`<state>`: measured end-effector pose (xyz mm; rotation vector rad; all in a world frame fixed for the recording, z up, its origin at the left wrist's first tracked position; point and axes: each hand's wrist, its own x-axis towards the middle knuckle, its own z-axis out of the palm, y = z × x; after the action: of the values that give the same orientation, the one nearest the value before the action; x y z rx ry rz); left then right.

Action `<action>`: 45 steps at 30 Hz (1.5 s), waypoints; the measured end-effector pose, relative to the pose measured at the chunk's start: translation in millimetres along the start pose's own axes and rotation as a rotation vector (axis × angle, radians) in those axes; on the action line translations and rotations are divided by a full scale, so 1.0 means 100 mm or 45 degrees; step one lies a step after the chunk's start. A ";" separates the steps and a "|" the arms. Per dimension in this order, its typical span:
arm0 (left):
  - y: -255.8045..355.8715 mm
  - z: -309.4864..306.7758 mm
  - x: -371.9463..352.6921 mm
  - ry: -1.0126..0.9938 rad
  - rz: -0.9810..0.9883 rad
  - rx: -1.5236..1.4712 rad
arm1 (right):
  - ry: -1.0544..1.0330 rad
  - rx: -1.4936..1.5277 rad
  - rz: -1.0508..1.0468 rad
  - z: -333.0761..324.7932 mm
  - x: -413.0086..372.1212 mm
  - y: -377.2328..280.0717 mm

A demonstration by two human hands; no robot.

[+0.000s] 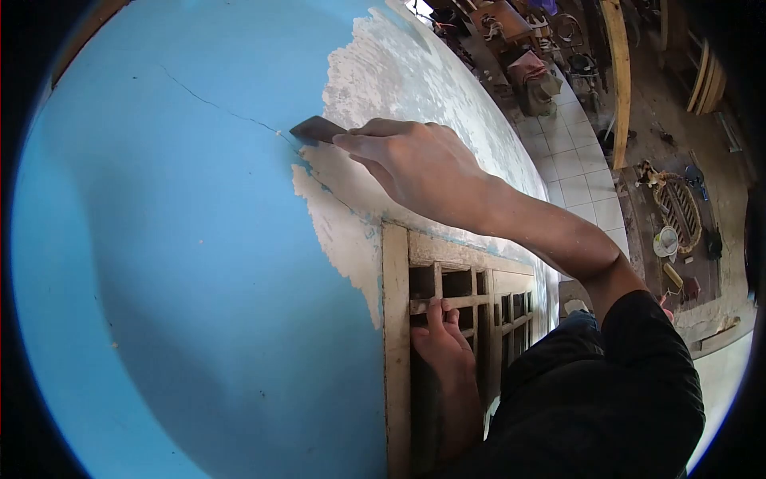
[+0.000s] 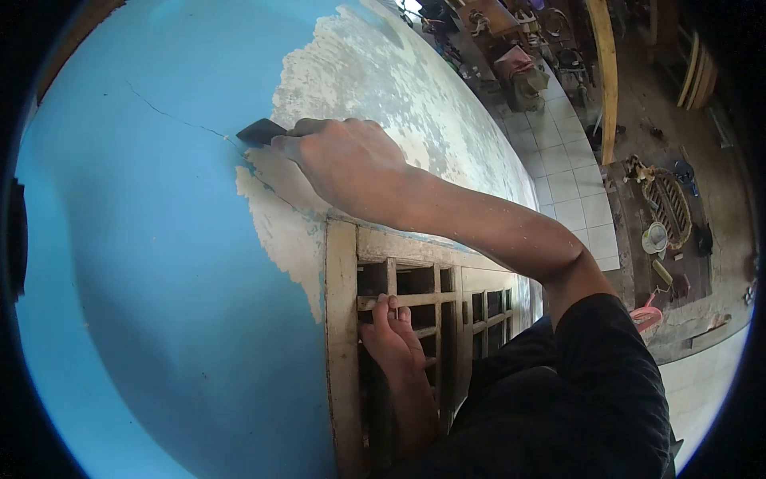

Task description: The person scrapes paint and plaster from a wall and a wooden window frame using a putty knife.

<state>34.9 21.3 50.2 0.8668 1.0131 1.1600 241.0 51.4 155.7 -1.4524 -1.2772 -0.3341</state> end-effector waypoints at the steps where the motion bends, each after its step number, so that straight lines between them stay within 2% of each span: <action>1: 0.00 0.00 0.00 0.015 0.001 -0.003 | -0.051 0.014 0.022 -0.03 -0.05 -0.02; 3: -0.02 0.00 0.00 0.053 0.003 -0.016 | -0.159 0.044 0.060 -0.07 -0.20 -0.08; 7: 0.02 0.06 -0.05 0.106 -0.008 0.036 | -0.129 0.023 0.013 -0.12 -0.22 -0.09; 10: 0.00 0.05 -0.03 0.054 -0.012 0.014 | -0.158 -0.041 -0.055 -0.18 -0.12 0.01; 13: -0.02 -0.04 0.04 -0.042 0.012 0.001 | -0.184 -0.003 0.064 -0.11 -0.33 -0.12; 14: 0.01 -0.01 0.01 -0.037 0.022 0.012 | -0.082 -0.004 -0.009 -0.04 -0.38 -0.07; 16: 0.04 0.04 -0.03 0.016 0.026 0.017 | -0.090 0.018 -0.016 -0.05 -0.23 -0.04; 18: 0.04 0.10 -0.05 0.098 0.006 0.007 | -0.161 -0.005 0.001 -0.16 -0.16 -0.05; 21: -0.05 -0.03 0.05 0.011 0.009 -0.040 | -0.233 0.056 0.077 -0.15 -0.23 -0.08; 24: -0.01 -0.05 0.04 -0.055 0.023 -0.010 | -0.064 -0.006 -0.012 -0.02 -0.37 -0.10; 27: 0.02 0.04 -0.02 0.070 0.012 -0.018 | -0.066 0.002 0.040 0.02 -0.12 -0.03; 31: 0.02 0.01 0.00 0.040 0.014 -0.017 | -0.281 0.032 0.130 -0.11 -0.18 -0.10; 37: -0.04 -0.04 0.03 0.022 0.010 -0.052 | 0.034 -0.103 -0.010 0.04 0.03 0.05; 39: 0.01 0.05 -0.02 0.086 0.017 -0.025 | -0.081 -0.092 0.026 -0.08 -0.03 -0.01; 41: 0.02 0.00 0.01 0.017 0.031 -0.005 | -0.265 -0.035 0.100 -0.14 -0.21 -0.13; 42: 0.01 0.01 0.02 -0.011 0.036 -0.003 | -0.108 -0.038 0.032 -0.12 -0.23 -0.15; 45: 0.01 0.05 -0.01 0.065 0.027 0.005 | -0.188 -0.025 0.086 -0.17 -0.13 -0.09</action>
<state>39.0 20.4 53.2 0.8564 1.0506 1.2038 235.8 29.0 156.4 -1.5564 -1.3415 -0.1974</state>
